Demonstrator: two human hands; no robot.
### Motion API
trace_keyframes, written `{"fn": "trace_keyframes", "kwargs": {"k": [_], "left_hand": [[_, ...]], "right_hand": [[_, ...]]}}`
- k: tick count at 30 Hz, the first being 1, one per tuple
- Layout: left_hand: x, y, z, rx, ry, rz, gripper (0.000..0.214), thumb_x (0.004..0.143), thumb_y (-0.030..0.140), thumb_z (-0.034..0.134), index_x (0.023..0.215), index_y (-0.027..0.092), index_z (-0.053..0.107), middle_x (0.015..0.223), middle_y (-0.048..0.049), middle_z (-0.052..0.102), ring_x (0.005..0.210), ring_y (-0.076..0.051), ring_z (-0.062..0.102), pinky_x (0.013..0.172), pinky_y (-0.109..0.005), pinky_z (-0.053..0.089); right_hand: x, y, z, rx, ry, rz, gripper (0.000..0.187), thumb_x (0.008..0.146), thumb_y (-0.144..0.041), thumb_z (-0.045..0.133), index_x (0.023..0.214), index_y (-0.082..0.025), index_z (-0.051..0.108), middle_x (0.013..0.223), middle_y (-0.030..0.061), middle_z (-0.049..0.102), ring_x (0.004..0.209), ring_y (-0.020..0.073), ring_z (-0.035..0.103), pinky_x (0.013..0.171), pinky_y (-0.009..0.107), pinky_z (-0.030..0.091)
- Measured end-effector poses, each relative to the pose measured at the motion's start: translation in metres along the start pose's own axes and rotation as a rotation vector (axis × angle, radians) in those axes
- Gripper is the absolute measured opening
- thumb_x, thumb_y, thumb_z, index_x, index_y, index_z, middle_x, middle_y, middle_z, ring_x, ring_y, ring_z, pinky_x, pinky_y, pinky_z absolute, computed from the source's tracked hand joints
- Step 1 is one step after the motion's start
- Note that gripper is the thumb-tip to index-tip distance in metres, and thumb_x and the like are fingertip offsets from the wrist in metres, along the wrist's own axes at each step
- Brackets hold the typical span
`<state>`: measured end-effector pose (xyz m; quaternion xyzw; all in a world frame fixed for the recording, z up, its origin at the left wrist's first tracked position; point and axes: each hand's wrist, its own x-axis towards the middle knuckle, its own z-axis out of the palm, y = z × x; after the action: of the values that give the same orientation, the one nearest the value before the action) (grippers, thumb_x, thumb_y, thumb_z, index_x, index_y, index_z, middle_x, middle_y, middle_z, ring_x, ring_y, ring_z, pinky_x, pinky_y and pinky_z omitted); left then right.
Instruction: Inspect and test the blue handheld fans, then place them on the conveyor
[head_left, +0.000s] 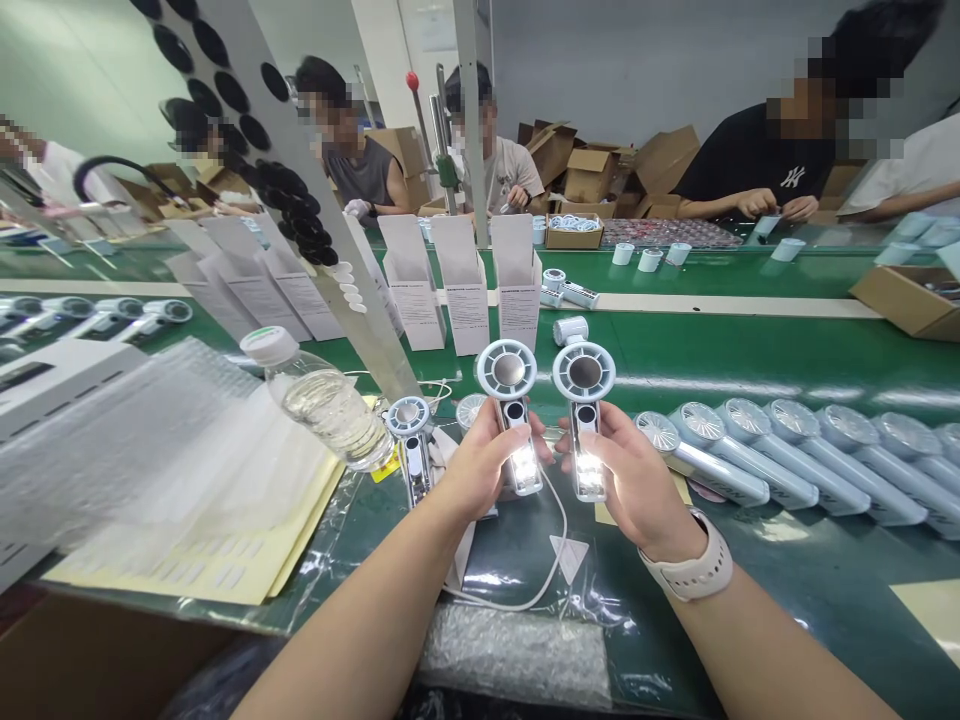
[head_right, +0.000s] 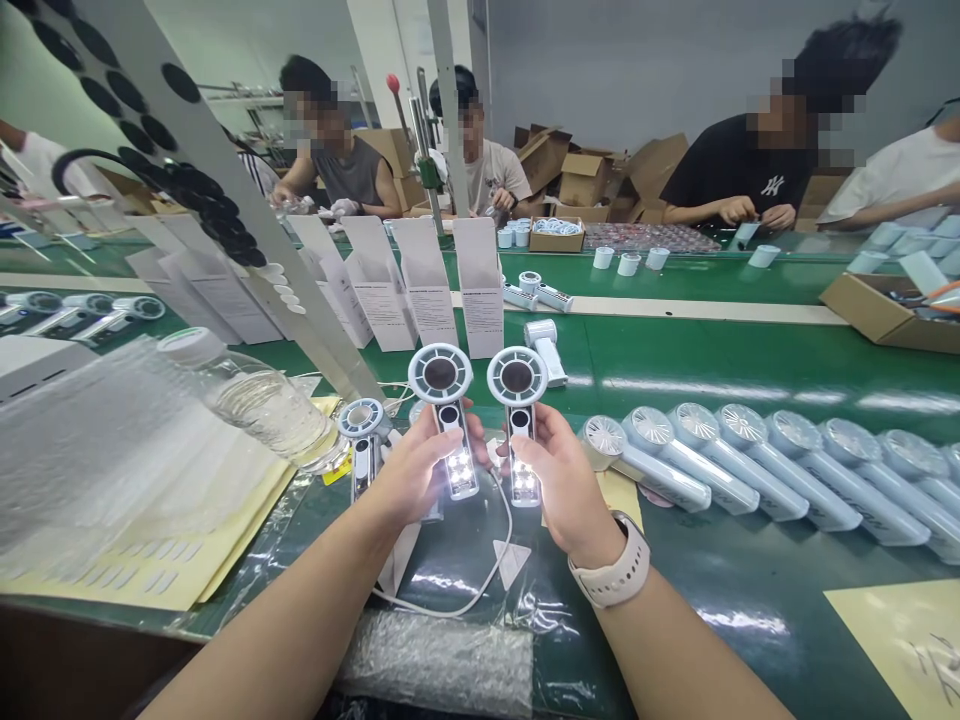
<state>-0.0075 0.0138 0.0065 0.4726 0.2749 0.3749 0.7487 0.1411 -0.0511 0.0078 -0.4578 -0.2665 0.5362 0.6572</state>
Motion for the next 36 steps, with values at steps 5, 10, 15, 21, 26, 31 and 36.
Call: {"fn": "trace_keyframes", "kwargs": {"k": [5,10,15,21,26,31,36], "left_hand": [[0.000,-0.002,-0.002,0.139,0.159,0.004,0.049,0.072,0.038,0.079,0.106,0.023,0.047,0.090,-0.0036,0.067,0.066,-0.019,0.066,0.060,-0.034,0.051],[-0.003,-0.005,-0.003,0.057,0.105,0.004,0.044,0.083,0.055,0.063,0.105,0.026,0.038,0.085,-0.0013,0.067,0.053,-0.018,0.064,0.048,-0.032,0.051],[-0.005,-0.005,-0.006,-0.002,-0.025,0.052,0.042,0.083,0.052,0.060,0.107,0.026,0.037,0.091,-0.0020,0.069,0.059,-0.019,0.069,0.049,-0.031,0.054],[-0.005,-0.003,-0.006,-0.032,-0.066,0.106,0.048,0.079,0.049,0.070,0.111,0.027,0.041,0.097,-0.0037,0.068,0.073,-0.021,0.071,0.057,-0.031,0.054],[-0.006,0.003,-0.001,-0.100,-0.116,0.040,0.057,0.065,0.035,0.087,0.110,0.021,0.054,0.092,-0.0035,0.065,0.081,-0.020,0.067,0.075,-0.036,0.054],[-0.007,0.002,-0.003,-0.063,-0.132,-0.068,0.058,0.057,0.041,0.092,0.099,0.017,0.060,0.078,0.0005,0.061,0.066,-0.012,0.059,0.065,-0.026,0.046],[-0.006,-0.002,-0.002,-0.075,-0.040,-0.024,0.056,0.066,0.065,0.078,0.094,0.018,0.063,0.085,-0.0016,0.062,0.070,-0.013,0.058,0.066,-0.028,0.048]], "right_hand": [[0.002,0.002,-0.005,0.028,-0.033,-0.004,0.031,0.074,-0.039,0.079,0.096,-0.024,0.063,0.078,0.0004,0.068,0.059,0.0164,0.060,0.053,0.030,0.049],[0.001,-0.003,-0.005,0.146,-0.216,0.118,0.042,0.088,-0.059,0.060,0.080,-0.019,0.069,0.070,0.0046,0.067,0.059,0.0171,0.061,0.062,0.034,0.053],[-0.001,-0.004,-0.001,0.155,-0.219,0.129,0.040,0.089,-0.060,0.058,0.087,-0.022,0.072,0.092,0.0083,0.076,0.071,0.0234,0.068,0.070,0.043,0.057],[-0.001,-0.007,-0.001,0.211,-0.148,0.057,0.025,0.087,-0.047,0.066,0.094,-0.024,0.072,0.096,0.0072,0.077,0.084,0.0281,0.071,0.074,0.046,0.059],[0.002,-0.011,-0.004,0.240,-0.053,0.098,0.024,0.087,-0.040,0.057,0.088,-0.022,0.072,0.080,0.0046,0.071,0.074,0.0223,0.064,0.069,0.038,0.057],[-0.002,-0.012,-0.005,0.201,-0.132,0.128,0.026,0.081,-0.043,0.060,0.072,-0.020,0.067,0.072,0.0039,0.066,0.062,0.0172,0.057,0.059,0.031,0.051],[-0.004,-0.014,-0.001,0.243,-0.132,0.090,0.020,0.083,-0.044,0.061,0.084,-0.024,0.063,0.073,0.0023,0.066,0.060,0.0176,0.058,0.053,0.030,0.049]]}}
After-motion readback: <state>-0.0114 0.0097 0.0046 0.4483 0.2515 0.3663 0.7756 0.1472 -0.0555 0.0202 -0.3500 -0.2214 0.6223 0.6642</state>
